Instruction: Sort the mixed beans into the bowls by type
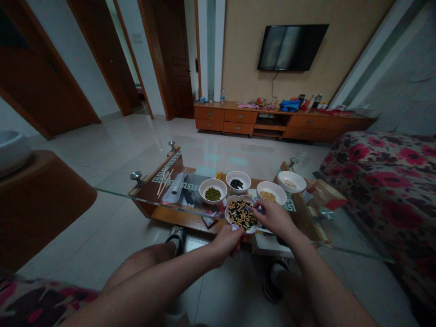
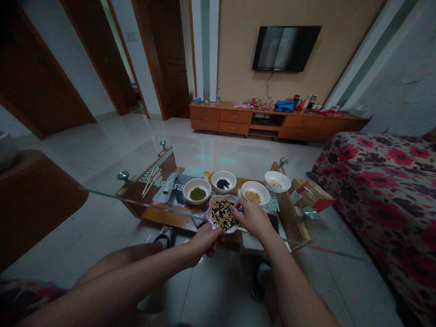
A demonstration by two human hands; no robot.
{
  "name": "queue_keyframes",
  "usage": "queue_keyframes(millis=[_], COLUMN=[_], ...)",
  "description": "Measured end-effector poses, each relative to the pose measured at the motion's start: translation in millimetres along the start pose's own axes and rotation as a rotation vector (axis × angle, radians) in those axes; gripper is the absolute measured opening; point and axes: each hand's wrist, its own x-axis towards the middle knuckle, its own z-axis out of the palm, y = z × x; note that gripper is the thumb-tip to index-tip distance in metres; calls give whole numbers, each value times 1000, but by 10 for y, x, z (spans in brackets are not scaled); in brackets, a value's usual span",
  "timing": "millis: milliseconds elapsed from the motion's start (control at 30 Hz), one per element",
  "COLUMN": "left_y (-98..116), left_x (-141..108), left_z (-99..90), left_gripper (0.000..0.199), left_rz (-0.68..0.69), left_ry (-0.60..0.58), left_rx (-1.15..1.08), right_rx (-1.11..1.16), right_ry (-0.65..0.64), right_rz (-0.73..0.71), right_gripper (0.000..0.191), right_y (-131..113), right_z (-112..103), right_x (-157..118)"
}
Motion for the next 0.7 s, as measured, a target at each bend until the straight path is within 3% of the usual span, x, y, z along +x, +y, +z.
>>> queue_keyframes(millis=[233, 700], left_y=[-13, -1], left_x=[24, 12], left_z=[-20, -9], left_gripper=[21, 20], left_rz=[17, 11], left_ry=[-3, -12], left_rx=[38, 9], right_rx=[45, 25], right_ry=[-90, -94], right_rz=[-71, -79], right_gripper=[20, 17], right_y=[-40, -41], right_z=[110, 125], right_x=[-3, 1])
